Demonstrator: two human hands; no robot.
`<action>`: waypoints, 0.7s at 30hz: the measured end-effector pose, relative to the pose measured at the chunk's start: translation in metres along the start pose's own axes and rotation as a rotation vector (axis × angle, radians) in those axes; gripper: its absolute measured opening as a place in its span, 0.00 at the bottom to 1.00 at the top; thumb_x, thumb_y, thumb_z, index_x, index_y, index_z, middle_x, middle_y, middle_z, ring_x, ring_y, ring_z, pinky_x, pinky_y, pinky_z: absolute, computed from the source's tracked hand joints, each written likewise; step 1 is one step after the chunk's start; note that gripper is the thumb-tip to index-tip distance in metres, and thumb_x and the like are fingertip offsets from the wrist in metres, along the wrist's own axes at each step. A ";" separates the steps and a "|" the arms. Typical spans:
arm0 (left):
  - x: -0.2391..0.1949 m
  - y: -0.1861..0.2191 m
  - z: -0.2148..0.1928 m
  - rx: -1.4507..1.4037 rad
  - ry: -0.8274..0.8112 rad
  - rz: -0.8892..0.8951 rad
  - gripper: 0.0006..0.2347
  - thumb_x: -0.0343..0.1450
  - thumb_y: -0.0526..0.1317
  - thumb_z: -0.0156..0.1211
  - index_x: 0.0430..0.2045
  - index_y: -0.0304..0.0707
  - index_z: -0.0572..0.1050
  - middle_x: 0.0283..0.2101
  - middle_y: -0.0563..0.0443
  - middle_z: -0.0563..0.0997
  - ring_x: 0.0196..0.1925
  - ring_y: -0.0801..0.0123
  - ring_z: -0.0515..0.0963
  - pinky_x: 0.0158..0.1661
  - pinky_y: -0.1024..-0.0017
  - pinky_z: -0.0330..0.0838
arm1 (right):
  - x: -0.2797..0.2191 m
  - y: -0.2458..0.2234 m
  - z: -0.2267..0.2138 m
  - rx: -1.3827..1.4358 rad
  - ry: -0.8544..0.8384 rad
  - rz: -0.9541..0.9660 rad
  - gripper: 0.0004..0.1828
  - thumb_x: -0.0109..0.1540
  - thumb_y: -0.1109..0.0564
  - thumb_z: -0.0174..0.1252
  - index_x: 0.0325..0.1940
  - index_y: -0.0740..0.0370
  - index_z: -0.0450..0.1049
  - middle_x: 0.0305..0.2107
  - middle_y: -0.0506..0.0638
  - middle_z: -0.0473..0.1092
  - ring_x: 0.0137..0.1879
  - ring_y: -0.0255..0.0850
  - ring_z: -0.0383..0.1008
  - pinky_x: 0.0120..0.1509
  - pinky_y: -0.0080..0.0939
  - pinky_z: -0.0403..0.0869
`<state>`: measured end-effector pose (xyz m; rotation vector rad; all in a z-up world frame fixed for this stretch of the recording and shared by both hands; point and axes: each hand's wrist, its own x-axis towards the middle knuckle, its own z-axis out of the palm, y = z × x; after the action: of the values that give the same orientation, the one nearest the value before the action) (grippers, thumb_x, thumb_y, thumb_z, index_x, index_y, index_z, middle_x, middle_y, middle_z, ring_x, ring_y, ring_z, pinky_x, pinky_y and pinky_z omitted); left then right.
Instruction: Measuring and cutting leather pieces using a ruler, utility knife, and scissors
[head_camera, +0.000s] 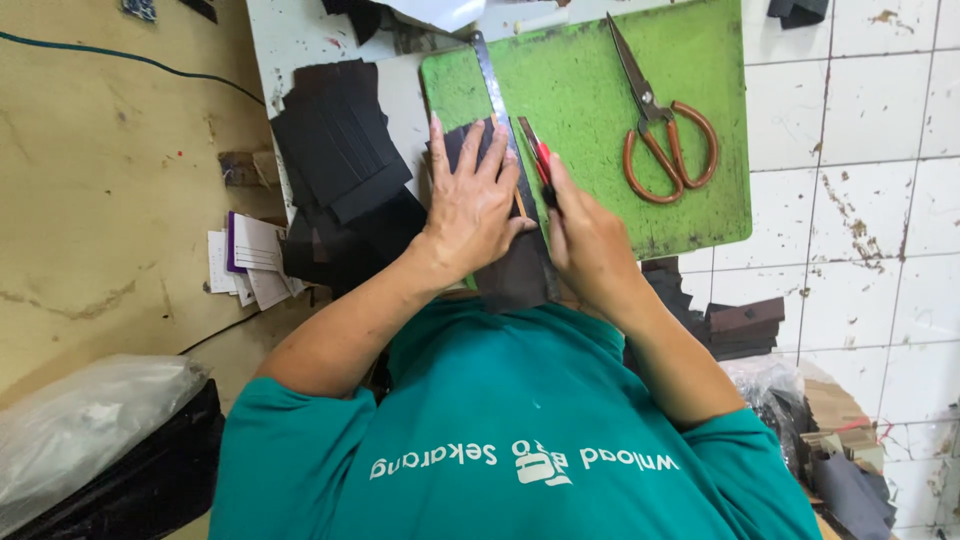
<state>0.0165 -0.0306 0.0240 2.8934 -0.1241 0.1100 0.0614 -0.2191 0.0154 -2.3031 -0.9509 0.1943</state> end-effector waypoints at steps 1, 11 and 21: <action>0.000 -0.001 -0.001 0.004 0.002 -0.004 0.36 0.57 0.57 0.78 0.52 0.27 0.78 0.62 0.29 0.75 0.70 0.34 0.64 0.67 0.21 0.28 | 0.009 -0.001 0.000 0.002 0.000 -0.006 0.35 0.67 0.62 0.52 0.79 0.60 0.57 0.47 0.67 0.76 0.49 0.65 0.79 0.44 0.61 0.76; 0.001 -0.005 0.007 0.069 -0.033 0.006 0.37 0.58 0.59 0.74 0.56 0.30 0.75 0.67 0.32 0.70 0.72 0.37 0.62 0.68 0.23 0.32 | 0.020 -0.010 -0.002 0.027 -0.270 0.100 0.39 0.67 0.64 0.50 0.82 0.59 0.46 0.39 0.71 0.74 0.41 0.67 0.76 0.42 0.59 0.75; -0.003 -0.007 0.013 0.210 -0.025 0.046 0.39 0.63 0.70 0.65 0.59 0.35 0.75 0.69 0.38 0.71 0.74 0.41 0.61 0.69 0.26 0.33 | -0.145 -0.012 -0.006 0.074 -0.224 0.122 0.42 0.69 0.63 0.50 0.84 0.53 0.40 0.43 0.59 0.70 0.39 0.57 0.73 0.33 0.51 0.68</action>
<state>0.0151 -0.0266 0.0097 3.1028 -0.1948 0.1002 -0.0487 -0.3139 0.0130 -2.3054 -0.8952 0.5389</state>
